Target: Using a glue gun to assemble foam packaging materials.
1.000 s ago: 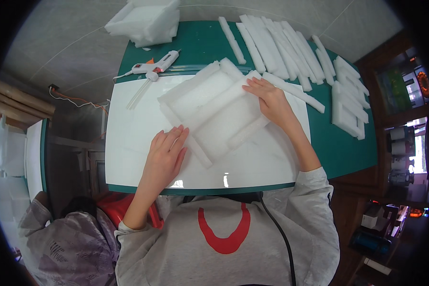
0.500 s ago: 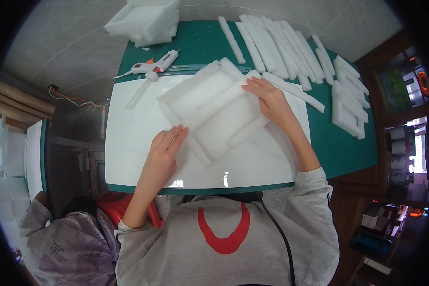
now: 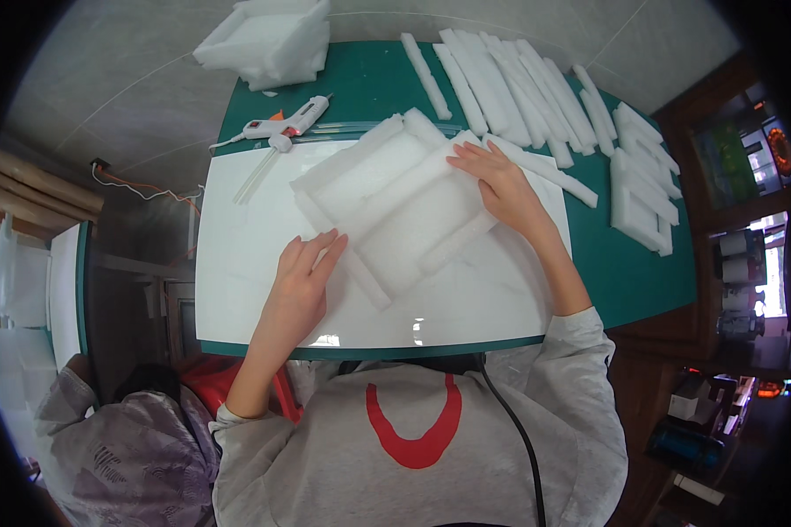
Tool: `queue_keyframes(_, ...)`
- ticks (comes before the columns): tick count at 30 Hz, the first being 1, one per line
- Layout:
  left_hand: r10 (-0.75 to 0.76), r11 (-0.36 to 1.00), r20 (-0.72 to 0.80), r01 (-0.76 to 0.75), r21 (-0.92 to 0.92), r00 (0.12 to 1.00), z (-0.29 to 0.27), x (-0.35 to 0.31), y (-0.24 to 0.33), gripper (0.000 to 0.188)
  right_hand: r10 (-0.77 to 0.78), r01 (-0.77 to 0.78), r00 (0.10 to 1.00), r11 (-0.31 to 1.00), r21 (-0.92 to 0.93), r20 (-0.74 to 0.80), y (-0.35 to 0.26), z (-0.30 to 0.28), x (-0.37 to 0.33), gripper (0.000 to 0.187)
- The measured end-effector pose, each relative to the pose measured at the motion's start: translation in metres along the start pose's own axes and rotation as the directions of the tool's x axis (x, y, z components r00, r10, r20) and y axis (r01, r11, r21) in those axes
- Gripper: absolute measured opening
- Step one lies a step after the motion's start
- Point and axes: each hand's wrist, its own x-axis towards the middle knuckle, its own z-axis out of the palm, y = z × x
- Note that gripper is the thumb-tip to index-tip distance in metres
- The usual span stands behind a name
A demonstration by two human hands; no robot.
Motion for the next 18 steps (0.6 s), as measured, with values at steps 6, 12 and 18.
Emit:
queue_keyframes(6, 0.008, 0.999, -0.018, -0.007, 0.051, 1.0, -0.004, 0.002, 0.002, 0.062, -0.053, 0.05, 0.998, 0.992, -0.114, -0.02, -0.005, 0.0, -0.001, 0.031)
queue_keyframes(12, 0.024, 0.997, 0.011, -0.025, 0.069, 1.0, 0.004, 0.003, -0.001, 0.062, -0.035, 0.04, 0.999, 0.988, -0.15, 0.039, -0.002, 0.006, -0.002, 0.035)
queue_keyframes(18, 0.028, 0.997, 0.02, -0.029, 0.077, 0.999, 0.007, 0.005, 0.0, 0.056, -0.026, 0.032, 0.999, 0.986, -0.165, 0.037, -0.001, 0.011, -0.005, 0.035)
